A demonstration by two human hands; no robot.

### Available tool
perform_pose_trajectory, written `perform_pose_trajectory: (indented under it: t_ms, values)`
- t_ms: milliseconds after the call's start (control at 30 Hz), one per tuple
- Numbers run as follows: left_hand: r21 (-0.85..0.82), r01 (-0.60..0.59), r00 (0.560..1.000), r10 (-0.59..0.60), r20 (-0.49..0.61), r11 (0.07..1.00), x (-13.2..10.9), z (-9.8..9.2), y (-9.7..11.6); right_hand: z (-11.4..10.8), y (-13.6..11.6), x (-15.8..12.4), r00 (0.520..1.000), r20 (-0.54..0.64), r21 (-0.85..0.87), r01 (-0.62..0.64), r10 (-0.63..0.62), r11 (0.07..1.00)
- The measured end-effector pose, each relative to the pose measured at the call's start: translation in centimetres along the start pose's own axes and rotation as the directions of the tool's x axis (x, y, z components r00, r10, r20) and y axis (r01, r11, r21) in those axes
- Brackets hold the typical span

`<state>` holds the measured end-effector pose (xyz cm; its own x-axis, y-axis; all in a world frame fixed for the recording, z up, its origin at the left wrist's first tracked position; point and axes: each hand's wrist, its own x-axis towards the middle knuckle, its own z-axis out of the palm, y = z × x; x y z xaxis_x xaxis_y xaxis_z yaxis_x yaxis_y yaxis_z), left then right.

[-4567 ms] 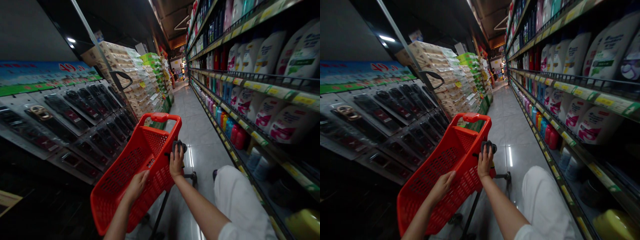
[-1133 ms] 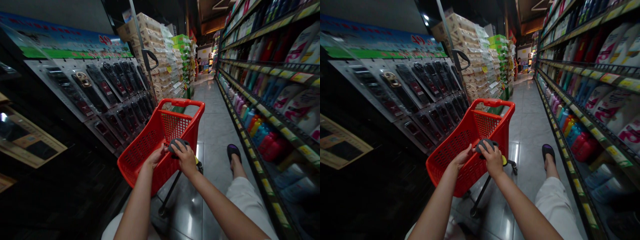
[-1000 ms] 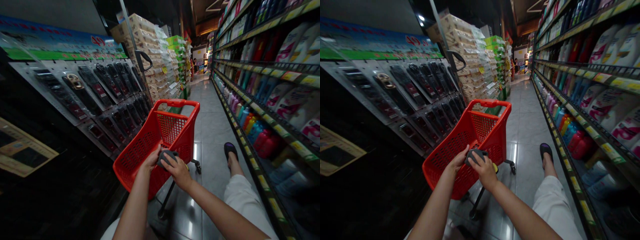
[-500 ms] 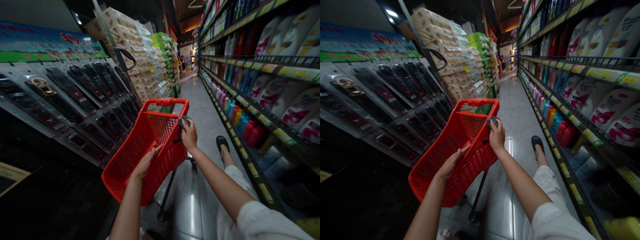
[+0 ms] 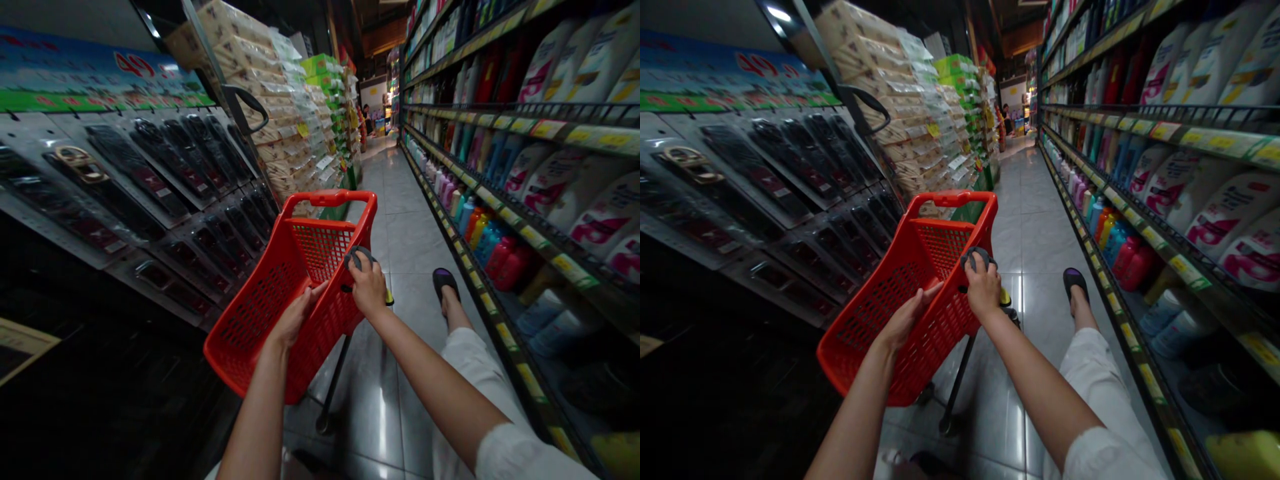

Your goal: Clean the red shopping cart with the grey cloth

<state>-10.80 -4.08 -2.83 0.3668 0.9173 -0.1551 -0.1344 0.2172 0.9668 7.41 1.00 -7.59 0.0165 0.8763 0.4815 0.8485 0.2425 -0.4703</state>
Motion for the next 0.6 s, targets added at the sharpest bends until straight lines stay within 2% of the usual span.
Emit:
perform_pose_trajectory:
  t_ms: [267,600]
  values:
    - [0.041,-0.042,0.999,0.042,-0.011,0.998,-0.1,0.1,0.1,0.2,-0.6,-3.0,0.989,0.039,0.069,0.143,-0.146,0.987]
    - [0.086,-0.041,0.996,0.048,-0.078,0.995,-0.1,-0.5,-0.4,0.6,-2.9,-7.2,0.966,0.109,0.120,0.221,-0.234,0.968]
